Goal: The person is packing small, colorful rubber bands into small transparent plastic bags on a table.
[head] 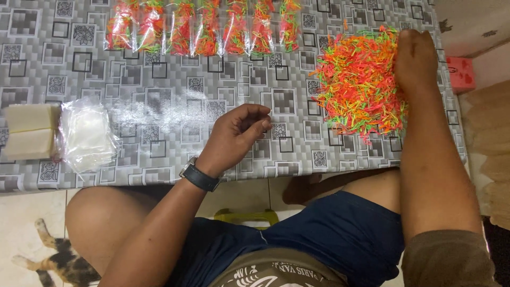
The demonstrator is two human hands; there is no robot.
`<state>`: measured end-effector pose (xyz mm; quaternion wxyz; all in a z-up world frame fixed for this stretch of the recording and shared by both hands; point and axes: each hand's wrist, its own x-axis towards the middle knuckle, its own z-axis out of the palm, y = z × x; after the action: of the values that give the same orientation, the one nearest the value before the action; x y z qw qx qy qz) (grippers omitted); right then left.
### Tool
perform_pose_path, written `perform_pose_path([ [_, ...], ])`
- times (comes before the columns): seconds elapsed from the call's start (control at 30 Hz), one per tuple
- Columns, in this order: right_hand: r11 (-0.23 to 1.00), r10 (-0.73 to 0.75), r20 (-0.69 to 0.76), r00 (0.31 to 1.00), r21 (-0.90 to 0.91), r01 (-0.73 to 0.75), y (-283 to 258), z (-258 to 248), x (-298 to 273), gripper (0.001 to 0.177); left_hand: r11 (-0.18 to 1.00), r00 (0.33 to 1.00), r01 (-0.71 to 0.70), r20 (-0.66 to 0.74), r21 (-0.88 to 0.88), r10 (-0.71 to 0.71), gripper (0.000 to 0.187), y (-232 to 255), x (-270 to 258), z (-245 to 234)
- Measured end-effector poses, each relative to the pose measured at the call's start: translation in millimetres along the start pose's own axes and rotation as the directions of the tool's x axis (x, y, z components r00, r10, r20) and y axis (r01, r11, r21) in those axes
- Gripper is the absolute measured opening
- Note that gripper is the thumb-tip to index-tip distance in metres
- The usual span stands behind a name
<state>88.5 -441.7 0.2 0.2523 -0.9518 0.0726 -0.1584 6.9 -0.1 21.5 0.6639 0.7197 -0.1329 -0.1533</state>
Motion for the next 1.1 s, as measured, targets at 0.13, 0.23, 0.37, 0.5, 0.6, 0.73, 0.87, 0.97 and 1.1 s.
perform_pose_path([
  [0.13, 0.958, 0.269, 0.111, 0.957, 0.071, -0.278, -38, -18, 6, 0.069, 0.999, 1.0, 0.029, -0.001, -0.029, -0.029, 0.026, -1, 1, 1],
  [0.23, 0.905, 0.413, 0.202, 0.888, 0.022, -0.425, -89, -33, 2, 0.076, 0.998, 1.0, 0.025, 0.01, -0.055, -0.025, 0.026, -3, 3, 1],
  [0.37, 0.953, 0.302, 0.282, 0.911, -0.073, -0.293, -52, -27, 13, 0.043, 0.996, 0.998, 0.055, 0.019, -0.067, -0.053, 0.027, 0, 4, -1],
  [0.5, 0.978, -0.205, 0.098, 0.974, -0.03, 0.209, 11, -3, 41, 0.042, 0.995, 0.997, 0.07, 0.019, -0.065, -0.069, 0.029, 1, 5, -1],
  [0.6, 0.997, -0.071, 0.257, 0.964, 0.008, 0.071, -35, -1, 44, 0.042, 0.994, 0.997, 0.07, 0.029, -0.08, -0.068, 0.027, -1, 6, -1],
  [0.73, 0.994, 0.078, 0.378, 0.922, -0.098, -0.044, -38, 8, 44, 0.046, 0.994, 0.998, 0.063, 0.026, -0.084, -0.061, 0.027, -2, 5, -1],
  [0.87, 0.96, -0.119, 0.316, 0.941, -0.205, 0.19, -42, 20, 51, 0.048, 0.993, 0.998, 0.063, 0.029, -0.098, -0.06, 0.027, -4, 4, -1],
  [0.97, 0.949, -0.225, 0.376, 0.899, -0.125, 0.29, -63, 31, 53, 0.04, 0.994, 0.997, 0.072, 0.032, -0.085, -0.069, 0.028, -1, 4, 0],
  [1.1, 0.941, -0.098, 0.493, 0.865, -0.236, 0.241, -95, 39, 37, 0.045, 0.997, 0.998, 0.05, 0.032, -0.059, -0.048, 0.028, 0, 2, -2],
])
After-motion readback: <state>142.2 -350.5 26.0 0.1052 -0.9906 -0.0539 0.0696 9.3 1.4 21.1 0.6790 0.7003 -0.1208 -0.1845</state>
